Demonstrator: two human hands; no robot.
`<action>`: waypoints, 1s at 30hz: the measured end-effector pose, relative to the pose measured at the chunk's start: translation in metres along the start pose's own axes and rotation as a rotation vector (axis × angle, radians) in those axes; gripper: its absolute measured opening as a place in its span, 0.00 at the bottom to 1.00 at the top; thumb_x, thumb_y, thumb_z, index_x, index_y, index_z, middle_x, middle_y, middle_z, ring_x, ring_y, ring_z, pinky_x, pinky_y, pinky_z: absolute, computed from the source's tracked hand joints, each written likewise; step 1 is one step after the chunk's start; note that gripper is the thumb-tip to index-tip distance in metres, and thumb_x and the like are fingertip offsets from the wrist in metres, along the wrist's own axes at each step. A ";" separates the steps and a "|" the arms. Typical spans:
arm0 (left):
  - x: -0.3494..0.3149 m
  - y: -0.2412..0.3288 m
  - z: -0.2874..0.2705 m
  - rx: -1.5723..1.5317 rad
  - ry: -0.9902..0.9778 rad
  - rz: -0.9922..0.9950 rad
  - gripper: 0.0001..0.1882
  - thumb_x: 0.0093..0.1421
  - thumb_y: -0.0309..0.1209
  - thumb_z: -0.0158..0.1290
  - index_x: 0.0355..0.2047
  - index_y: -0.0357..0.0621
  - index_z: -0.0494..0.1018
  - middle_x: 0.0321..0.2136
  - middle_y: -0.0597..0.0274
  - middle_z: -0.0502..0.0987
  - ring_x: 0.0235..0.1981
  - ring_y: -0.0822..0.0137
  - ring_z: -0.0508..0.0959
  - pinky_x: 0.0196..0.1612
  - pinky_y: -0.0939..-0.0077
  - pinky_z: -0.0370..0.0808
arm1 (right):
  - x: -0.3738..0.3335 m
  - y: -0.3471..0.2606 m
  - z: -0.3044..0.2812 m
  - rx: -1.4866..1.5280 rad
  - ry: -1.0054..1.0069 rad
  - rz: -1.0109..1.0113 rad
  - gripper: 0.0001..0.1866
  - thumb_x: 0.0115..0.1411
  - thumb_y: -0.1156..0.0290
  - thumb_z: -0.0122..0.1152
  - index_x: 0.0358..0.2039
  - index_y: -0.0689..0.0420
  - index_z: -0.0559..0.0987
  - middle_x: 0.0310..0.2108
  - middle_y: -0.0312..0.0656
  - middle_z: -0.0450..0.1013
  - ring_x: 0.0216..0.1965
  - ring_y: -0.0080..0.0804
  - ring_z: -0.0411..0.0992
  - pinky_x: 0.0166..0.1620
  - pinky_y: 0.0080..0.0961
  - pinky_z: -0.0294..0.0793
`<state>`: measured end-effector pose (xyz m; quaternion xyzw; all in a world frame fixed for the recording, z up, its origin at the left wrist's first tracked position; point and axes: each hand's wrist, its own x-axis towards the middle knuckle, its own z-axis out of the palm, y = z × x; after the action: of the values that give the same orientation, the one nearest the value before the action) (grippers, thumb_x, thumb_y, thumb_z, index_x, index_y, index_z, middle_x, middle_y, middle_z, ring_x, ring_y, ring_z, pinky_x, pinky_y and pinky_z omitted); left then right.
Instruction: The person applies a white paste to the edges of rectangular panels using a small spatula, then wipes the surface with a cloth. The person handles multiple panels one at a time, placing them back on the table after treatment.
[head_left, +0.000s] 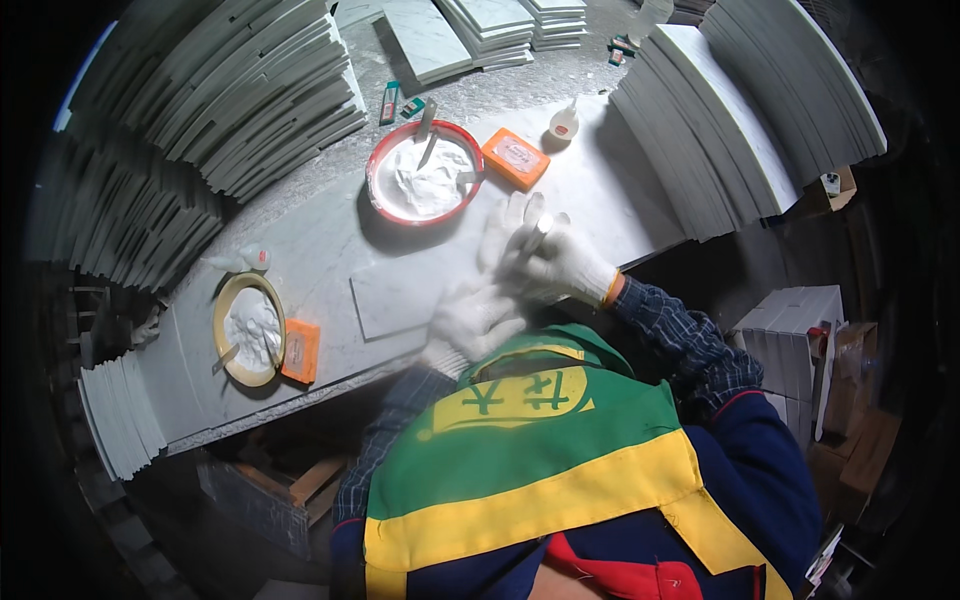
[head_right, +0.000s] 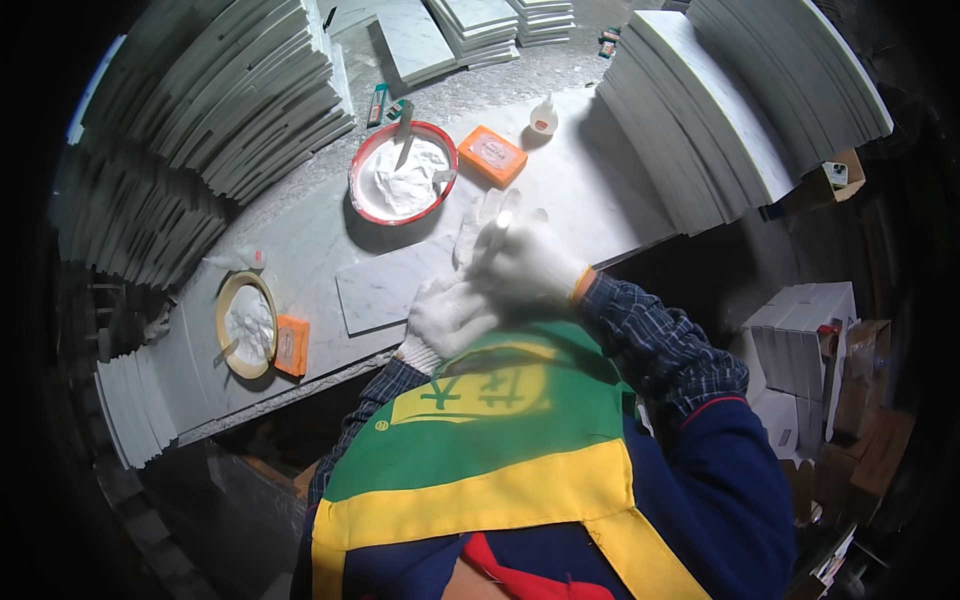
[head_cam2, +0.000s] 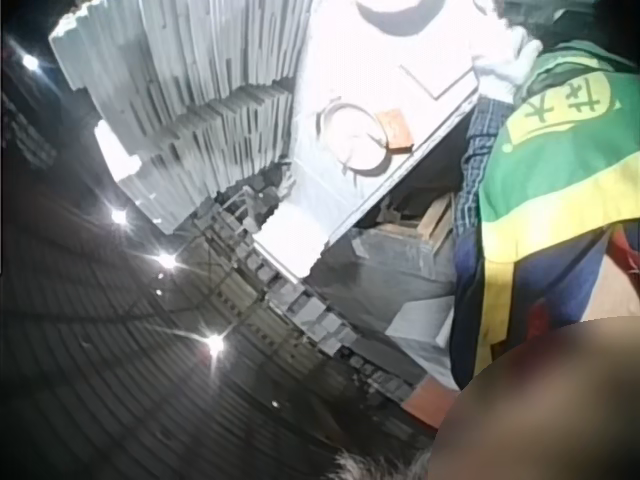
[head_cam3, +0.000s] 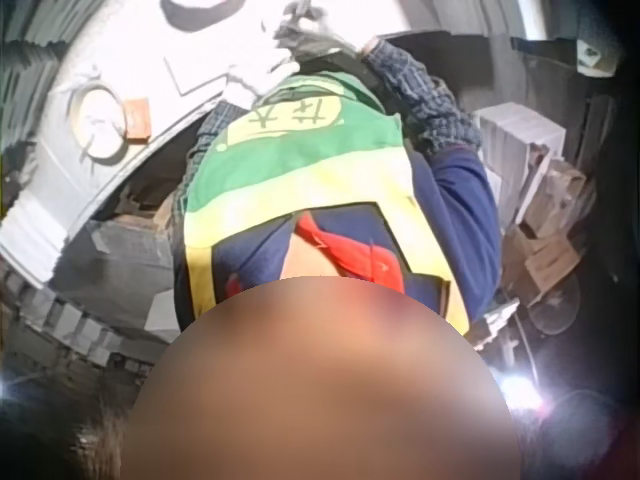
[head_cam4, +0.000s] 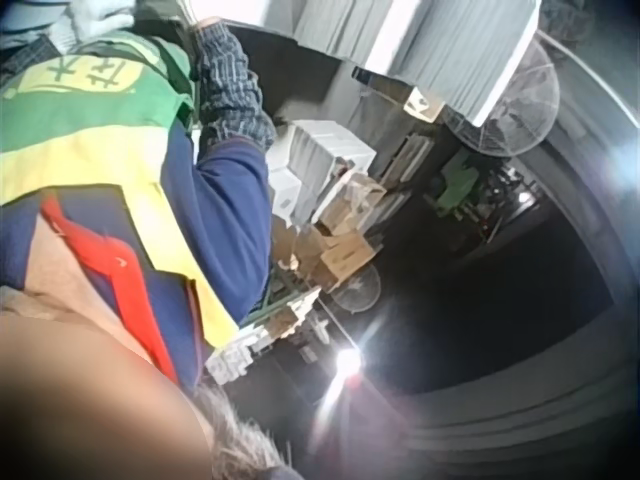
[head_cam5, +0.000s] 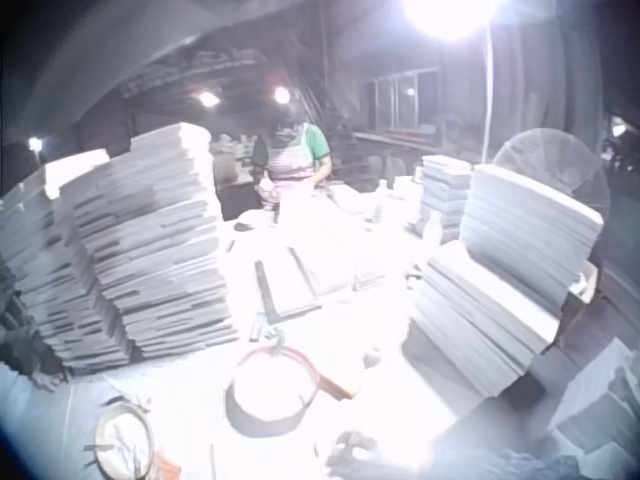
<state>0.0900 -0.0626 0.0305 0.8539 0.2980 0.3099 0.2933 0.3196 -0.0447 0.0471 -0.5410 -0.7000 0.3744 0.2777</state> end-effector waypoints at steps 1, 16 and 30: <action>0.001 -0.001 -0.001 0.025 0.032 0.073 0.07 0.52 0.33 0.66 0.28 0.47 0.81 0.35 0.56 0.82 0.37 0.50 0.80 0.41 0.57 0.76 | 0.005 0.004 0.000 0.106 0.025 0.156 0.11 0.66 0.63 0.63 0.41 0.57 0.82 0.41 0.49 0.81 0.40 0.39 0.80 0.47 0.33 0.79; 0.014 -0.004 -0.007 -0.029 0.068 0.195 0.08 0.51 0.33 0.66 0.29 0.45 0.79 0.36 0.59 0.80 0.40 0.51 0.78 0.44 0.56 0.74 | 0.001 0.024 0.014 -0.071 0.295 -0.024 0.12 0.67 0.64 0.66 0.42 0.60 0.83 0.34 0.42 0.81 0.36 0.29 0.78 0.42 0.27 0.78; 0.017 -0.007 -0.010 -0.035 -0.033 0.133 0.08 0.53 0.34 0.64 0.28 0.44 0.79 0.30 0.55 0.78 0.35 0.48 0.78 0.40 0.54 0.75 | 0.010 0.024 -0.001 0.095 0.236 0.108 0.13 0.69 0.61 0.60 0.47 0.56 0.81 0.35 0.48 0.81 0.39 0.38 0.81 0.45 0.34 0.79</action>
<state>0.0917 -0.0431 0.0377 0.8715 0.2303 0.3198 0.2918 0.3312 -0.0311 0.0276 -0.6045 -0.6139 0.3550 0.3630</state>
